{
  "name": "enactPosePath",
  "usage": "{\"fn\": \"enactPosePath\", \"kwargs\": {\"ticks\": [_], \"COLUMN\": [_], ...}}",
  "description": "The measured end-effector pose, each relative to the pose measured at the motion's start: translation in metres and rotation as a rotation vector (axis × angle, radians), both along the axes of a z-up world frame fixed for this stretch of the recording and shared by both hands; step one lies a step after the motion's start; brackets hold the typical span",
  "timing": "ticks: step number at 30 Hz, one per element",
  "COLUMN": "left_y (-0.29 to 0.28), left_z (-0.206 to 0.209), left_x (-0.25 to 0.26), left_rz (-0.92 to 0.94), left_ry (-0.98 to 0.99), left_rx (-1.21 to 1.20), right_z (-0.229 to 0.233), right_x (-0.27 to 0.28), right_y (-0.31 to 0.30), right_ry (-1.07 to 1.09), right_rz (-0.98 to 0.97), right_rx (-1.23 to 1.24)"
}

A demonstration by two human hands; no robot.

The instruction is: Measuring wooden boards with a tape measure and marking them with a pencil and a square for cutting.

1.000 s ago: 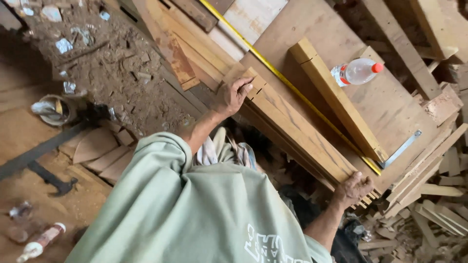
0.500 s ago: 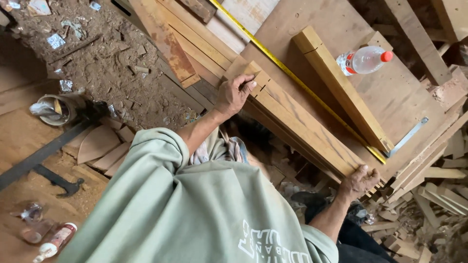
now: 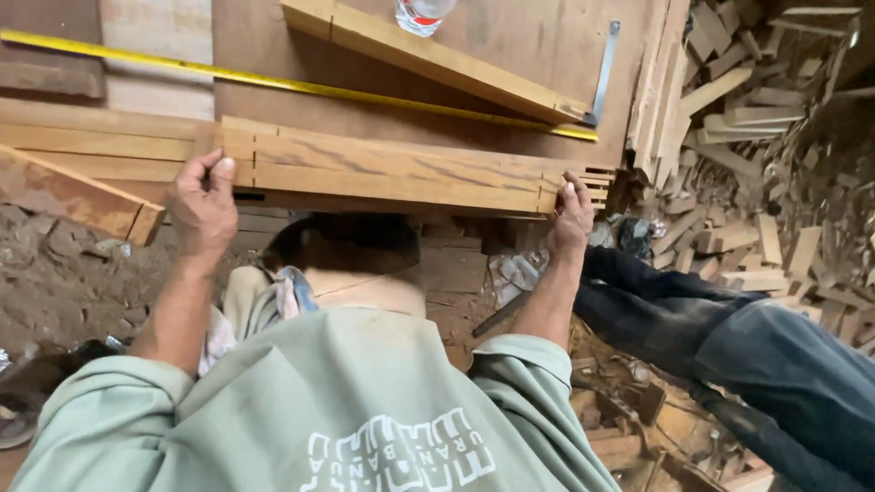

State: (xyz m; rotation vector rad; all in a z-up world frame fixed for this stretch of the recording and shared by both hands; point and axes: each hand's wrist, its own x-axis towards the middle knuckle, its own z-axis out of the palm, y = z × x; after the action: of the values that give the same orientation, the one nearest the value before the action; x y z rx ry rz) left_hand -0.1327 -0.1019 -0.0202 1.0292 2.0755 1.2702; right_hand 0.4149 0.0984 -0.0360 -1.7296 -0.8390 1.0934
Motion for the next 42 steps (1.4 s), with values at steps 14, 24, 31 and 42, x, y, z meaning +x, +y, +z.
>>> {"fn": "enactPosePath", "kwargs": {"ticks": [14, 24, 31, 42], "left_y": [0.002, 0.009, 0.006, 0.006], "left_z": [-0.013, 0.005, 0.001, 0.0], "left_x": [-0.001, 0.004, 0.0, -0.003], "left_rz": [0.097, 0.243, 0.191, 0.205], "left_ry": [-0.075, -0.252, -0.2, -0.231], "left_rx": [-0.067, -0.193, -0.168, -0.201], "right_z": [0.01, -0.008, -0.018, -0.023], "right_x": [-0.015, -0.041, -0.039, -0.036], "right_y": [0.089, 0.092, 0.092, 0.094], "right_ry": [-0.355, -0.566, -0.53, -0.444], "right_rz": [0.224, 0.269, 0.255, 0.105], "right_rx": [0.446, 0.642, 0.641, 0.587]}}
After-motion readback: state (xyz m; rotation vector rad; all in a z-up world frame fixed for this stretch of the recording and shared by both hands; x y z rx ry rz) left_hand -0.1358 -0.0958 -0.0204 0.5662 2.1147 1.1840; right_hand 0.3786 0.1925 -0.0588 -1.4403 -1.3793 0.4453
